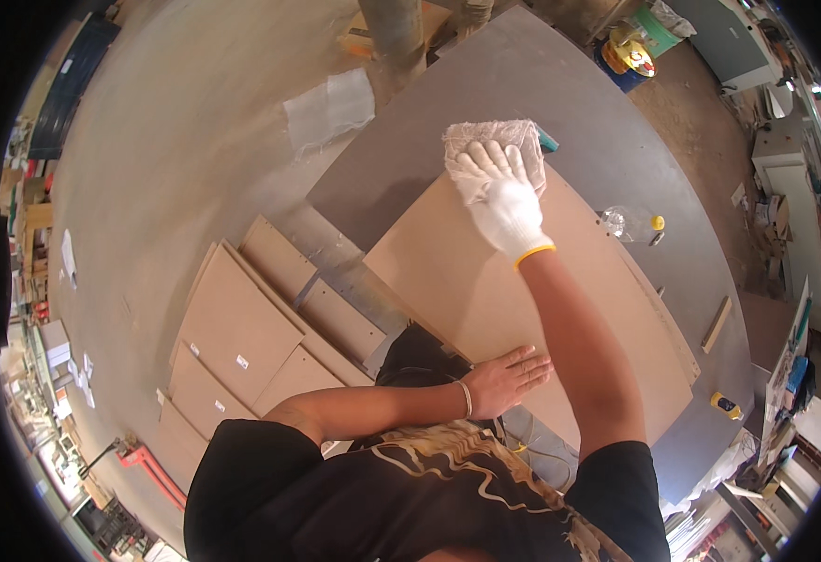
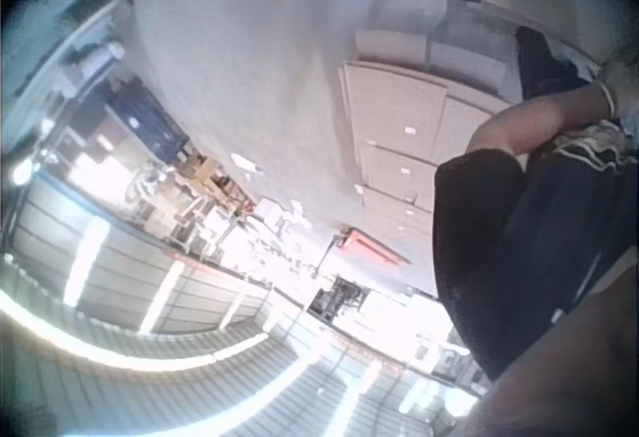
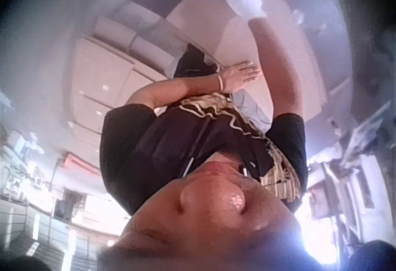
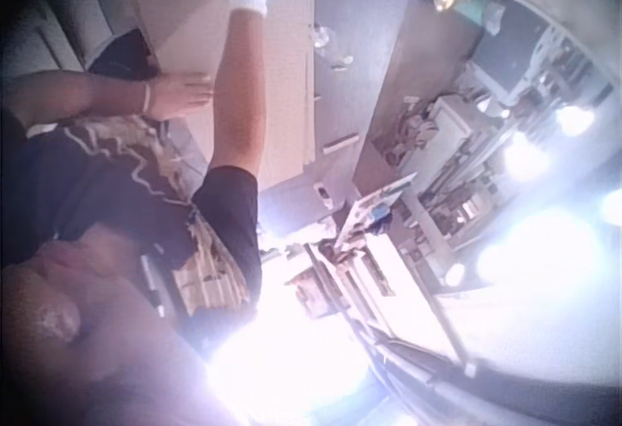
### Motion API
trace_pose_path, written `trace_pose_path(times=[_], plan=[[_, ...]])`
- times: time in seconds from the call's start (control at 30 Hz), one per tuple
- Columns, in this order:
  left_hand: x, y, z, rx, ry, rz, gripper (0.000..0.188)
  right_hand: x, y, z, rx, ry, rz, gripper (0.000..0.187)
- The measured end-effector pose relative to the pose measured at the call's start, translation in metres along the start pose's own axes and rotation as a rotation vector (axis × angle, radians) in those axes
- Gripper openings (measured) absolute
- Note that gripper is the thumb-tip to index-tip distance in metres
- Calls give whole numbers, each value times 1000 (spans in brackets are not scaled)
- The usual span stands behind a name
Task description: The person sprays liquid onto flat wooden panels and wipes them with a cloth. They handle multiple panels one at a time, wiping each surface and then stacking the cleaned panels on the floor.
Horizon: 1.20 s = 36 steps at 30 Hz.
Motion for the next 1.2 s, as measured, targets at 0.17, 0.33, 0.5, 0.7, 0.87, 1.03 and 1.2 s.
trace_pose_path(times=[0.17,0.33,0.5,0.7,0.87,1.03,1.2], plan=[[-14,6,-5,-597,-344,401,43,-25,41,127,471,-110,144,30],[-46,-26,-15,-280,-57,566,48,-111,-15,136,665,-34,93,41],[-71,-51,-10,-264,-173,1004,43,-245,-93,168,425,79,235,41],[-1,-72,8,-94,-259,47,52,-463,-199,242,19,521,391,34],[21,-24,-22,148,-130,272,86,-642,-258,298,-62,1163,193,42],[18,-1,-27,425,-145,330,102,-566,-223,289,-415,1211,-187,33],[21,12,-29,586,20,50,107,-359,-147,252,14,916,-446,34]])
Point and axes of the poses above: each hand's wrist, its own x-axis towards the middle knuckle, its own y-axis out of the palm, z = x × y, the point moved 5 cm from there along x, towards the middle knuckle, and after that the axes turned 13 degrees about -y, right-handed, at the moved point
